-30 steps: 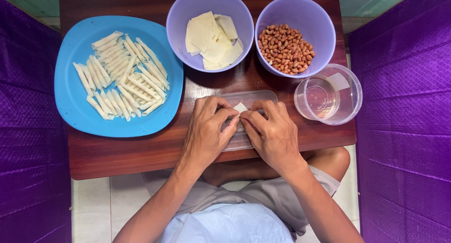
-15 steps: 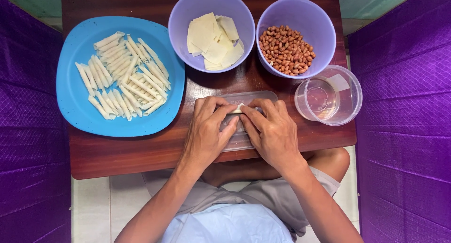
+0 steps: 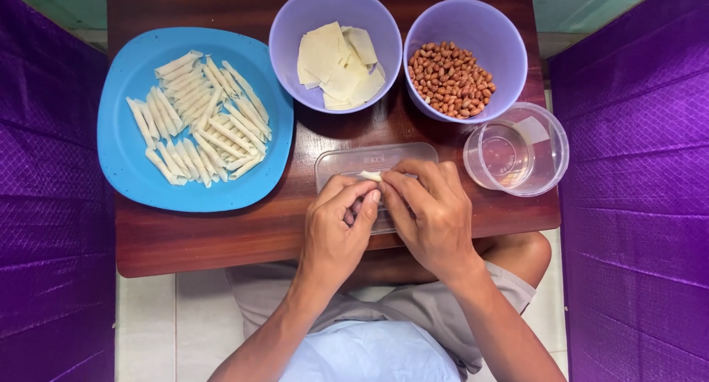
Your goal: The person is manually wrapping individual peanuts in small squares of dough, rolling them, and sealing them with water to prepare snacks.
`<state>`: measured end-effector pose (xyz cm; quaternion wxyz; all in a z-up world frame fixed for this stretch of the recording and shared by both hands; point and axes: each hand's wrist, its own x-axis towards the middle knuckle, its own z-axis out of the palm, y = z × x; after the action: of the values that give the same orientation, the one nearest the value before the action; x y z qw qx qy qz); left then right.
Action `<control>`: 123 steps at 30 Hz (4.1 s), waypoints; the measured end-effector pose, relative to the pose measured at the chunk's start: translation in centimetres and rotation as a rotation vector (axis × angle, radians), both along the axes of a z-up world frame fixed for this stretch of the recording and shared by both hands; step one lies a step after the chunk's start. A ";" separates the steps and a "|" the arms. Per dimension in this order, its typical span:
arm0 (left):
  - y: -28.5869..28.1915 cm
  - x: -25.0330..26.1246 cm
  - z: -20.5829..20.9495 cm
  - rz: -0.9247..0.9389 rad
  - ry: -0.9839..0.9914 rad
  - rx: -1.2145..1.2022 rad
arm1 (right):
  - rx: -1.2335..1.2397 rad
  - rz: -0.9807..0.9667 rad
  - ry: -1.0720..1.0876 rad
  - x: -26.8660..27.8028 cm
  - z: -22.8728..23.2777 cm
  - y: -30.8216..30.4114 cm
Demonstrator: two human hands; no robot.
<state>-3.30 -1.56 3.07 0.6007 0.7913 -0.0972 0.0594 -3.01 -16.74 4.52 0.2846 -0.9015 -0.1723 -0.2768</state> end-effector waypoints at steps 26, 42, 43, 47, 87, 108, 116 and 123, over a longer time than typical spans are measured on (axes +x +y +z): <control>-5.9 0.4 -1.7 -0.080 0.178 -0.459 | -0.095 -0.228 -0.116 -1.2 0.9 -12.8; -9.3 1.2 -3.3 -0.263 0.226 -0.480 | -0.229 -0.286 0.053 0.1 -1.4 -13.5; -9.3 1.3 -3.0 -0.262 0.227 -0.481 | -0.230 -0.285 0.054 0.1 -1.6 -13.7; -9.2 1.3 -3.1 -0.286 0.237 -0.491 | -0.240 -0.286 0.079 0.0 -1.7 -13.9; -9.2 1.2 -4.0 -0.279 0.212 -0.435 | 0.036 -0.076 -0.066 -3.0 0.8 -11.3; -9.2 1.2 -4.1 -0.279 0.204 -0.431 | 0.042 -0.115 -0.078 -2.4 1.1 -10.1; -9.1 0.9 -3.3 -0.260 0.176 -0.454 | 0.254 -0.047 0.010 -3.8 1.3 -8.3; -8.8 0.4 -3.4 -0.208 0.141 -0.527 | 0.268 -0.044 0.017 -4.7 2.9 -7.3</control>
<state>-2.89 -10.38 -0.31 0.7935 0.5962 -0.1170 -0.0344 -7.71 -23.99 7.42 0.3980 -0.8611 -0.1116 -0.2959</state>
